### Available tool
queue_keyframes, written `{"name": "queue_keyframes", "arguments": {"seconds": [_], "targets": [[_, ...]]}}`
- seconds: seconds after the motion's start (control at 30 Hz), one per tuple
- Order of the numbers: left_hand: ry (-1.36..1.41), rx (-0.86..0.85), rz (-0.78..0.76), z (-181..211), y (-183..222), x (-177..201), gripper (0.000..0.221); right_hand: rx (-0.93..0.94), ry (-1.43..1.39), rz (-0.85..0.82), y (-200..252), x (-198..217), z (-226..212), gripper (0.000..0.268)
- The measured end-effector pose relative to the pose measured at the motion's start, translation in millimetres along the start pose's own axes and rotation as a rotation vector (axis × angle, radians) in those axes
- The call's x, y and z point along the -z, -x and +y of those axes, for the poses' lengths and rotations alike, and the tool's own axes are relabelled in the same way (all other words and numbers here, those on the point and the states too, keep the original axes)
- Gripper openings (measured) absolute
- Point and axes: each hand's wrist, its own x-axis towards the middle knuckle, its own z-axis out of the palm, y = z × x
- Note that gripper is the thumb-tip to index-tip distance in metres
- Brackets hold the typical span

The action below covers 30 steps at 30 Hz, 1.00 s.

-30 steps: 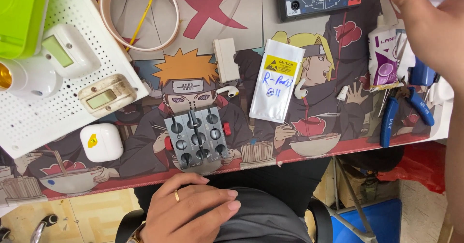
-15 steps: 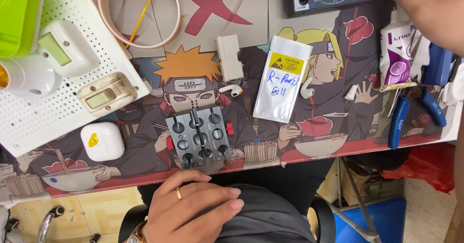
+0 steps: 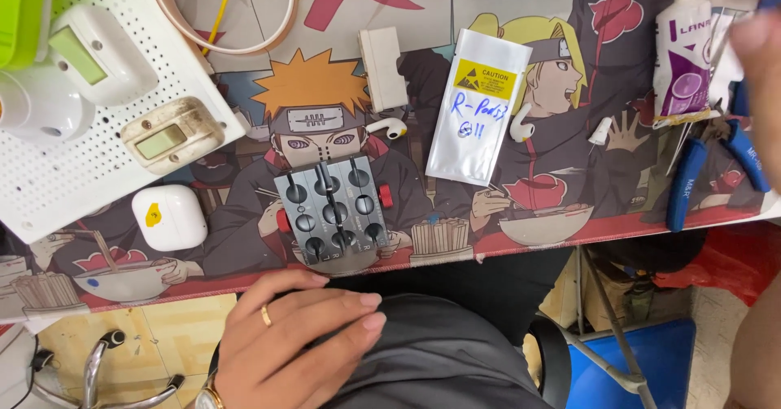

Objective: Cleaning wireless earbuds and their charging case using a cloth and a small cleaning tool on a repair bench.

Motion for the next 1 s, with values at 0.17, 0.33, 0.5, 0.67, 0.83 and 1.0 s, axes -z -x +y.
{"name": "queue_keyframes", "arguments": {"seconds": [0.17, 0.33, 0.5, 0.67, 0.83, 1.0], "targets": [[-0.141, 0.016, -0.02, -10.1, -1.3, 7.6, 0.01, -0.087, 0.014, -0.051, 22.3, -11.6, -120.3, 0.021], [-0.225, 0.075, 0.016, -9.0, -8.2, 15.7, 0.027, -0.173, 0.0, 0.132, 49.4, -49.7, -119.8, 0.014], [-0.302, 0.113, 0.036, 8.8, -6.9, 19.4, 0.023, -0.236, 0.167, 0.152, 64.8, -65.0, -118.3, 0.013], [-0.168, 0.034, 0.022, 25.8, -0.1, -6.6, 0.021, -0.13, 0.098, 0.169, 80.4, -72.0, -112.8, 0.012], [-0.009, 0.081, 0.005, 37.4, 27.2, -40.5, 0.017, -0.15, -0.151, 0.195, 110.7, -85.1, -132.8, 0.008], [0.014, 0.097, -0.006, 36.4, 52.0, -55.4, 0.019, -0.424, -0.183, 0.215, 114.6, -104.4, -96.1, 0.015]]}}
